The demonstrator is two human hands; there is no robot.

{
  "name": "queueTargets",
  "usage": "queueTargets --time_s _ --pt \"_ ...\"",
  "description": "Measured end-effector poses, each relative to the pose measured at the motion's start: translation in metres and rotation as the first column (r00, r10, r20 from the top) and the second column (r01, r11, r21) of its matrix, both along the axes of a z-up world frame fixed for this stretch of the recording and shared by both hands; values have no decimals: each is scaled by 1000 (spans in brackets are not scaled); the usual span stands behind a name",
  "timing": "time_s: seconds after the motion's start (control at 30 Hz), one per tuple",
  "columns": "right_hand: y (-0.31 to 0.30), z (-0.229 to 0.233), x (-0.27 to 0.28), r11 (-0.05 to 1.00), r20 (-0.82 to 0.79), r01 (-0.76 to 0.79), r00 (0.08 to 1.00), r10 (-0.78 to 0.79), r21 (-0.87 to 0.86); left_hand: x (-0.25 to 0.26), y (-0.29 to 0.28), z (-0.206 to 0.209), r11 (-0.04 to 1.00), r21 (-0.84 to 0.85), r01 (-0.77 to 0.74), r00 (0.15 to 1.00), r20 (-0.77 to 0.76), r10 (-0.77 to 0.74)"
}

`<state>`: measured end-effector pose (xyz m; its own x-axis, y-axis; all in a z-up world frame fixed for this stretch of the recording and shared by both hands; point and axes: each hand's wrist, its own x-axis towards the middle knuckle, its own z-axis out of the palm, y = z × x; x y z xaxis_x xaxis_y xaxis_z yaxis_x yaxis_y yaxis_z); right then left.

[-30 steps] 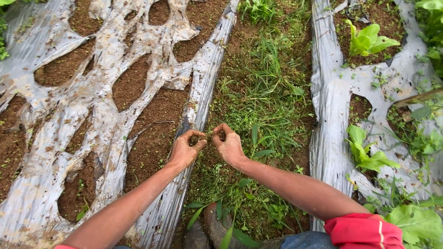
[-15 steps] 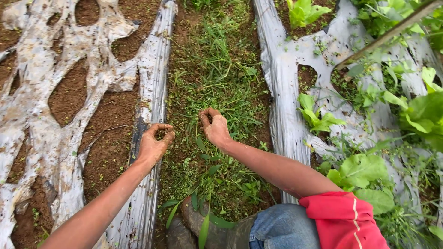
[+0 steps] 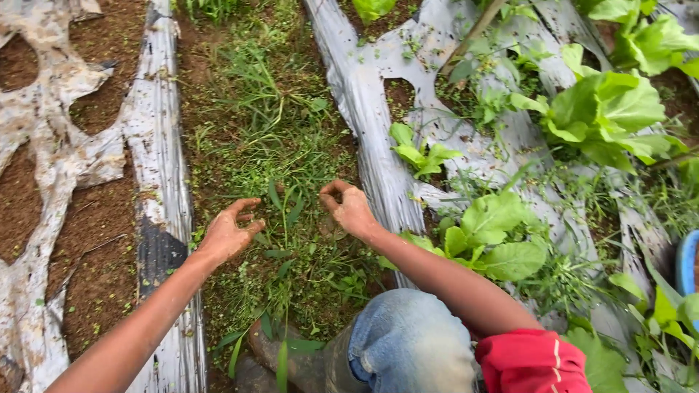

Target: The person weeds a vegetable garden by hand and with a hoe. They pull small weeds from the soil and plastic mulch, then use a hoe to scrape and remove larger weeds from the path between rows of leafy green vegetables.

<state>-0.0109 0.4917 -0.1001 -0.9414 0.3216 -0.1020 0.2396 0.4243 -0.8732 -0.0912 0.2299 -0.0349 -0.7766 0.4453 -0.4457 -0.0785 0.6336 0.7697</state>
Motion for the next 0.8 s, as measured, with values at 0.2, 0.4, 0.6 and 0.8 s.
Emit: queueTargets --time_s 0.2,0.4,0.6,0.8 --pt "112 42 81 932 -62 271 954 -293 -239 24 61 50 994 82 65 995 -82 -59" --pt "213 112 133 832 -159 492 828 -538 -258 37 120 48 955 198 219 970 -151 -191" --pt "418 -79 222 475 -161 872 455 -876 -118 72 191 80 924 191 331 933 -211 -290" --pt "400 -87 277 384 -137 779 507 -851 496 124 271 98 859 46 511 845 -210 -491"
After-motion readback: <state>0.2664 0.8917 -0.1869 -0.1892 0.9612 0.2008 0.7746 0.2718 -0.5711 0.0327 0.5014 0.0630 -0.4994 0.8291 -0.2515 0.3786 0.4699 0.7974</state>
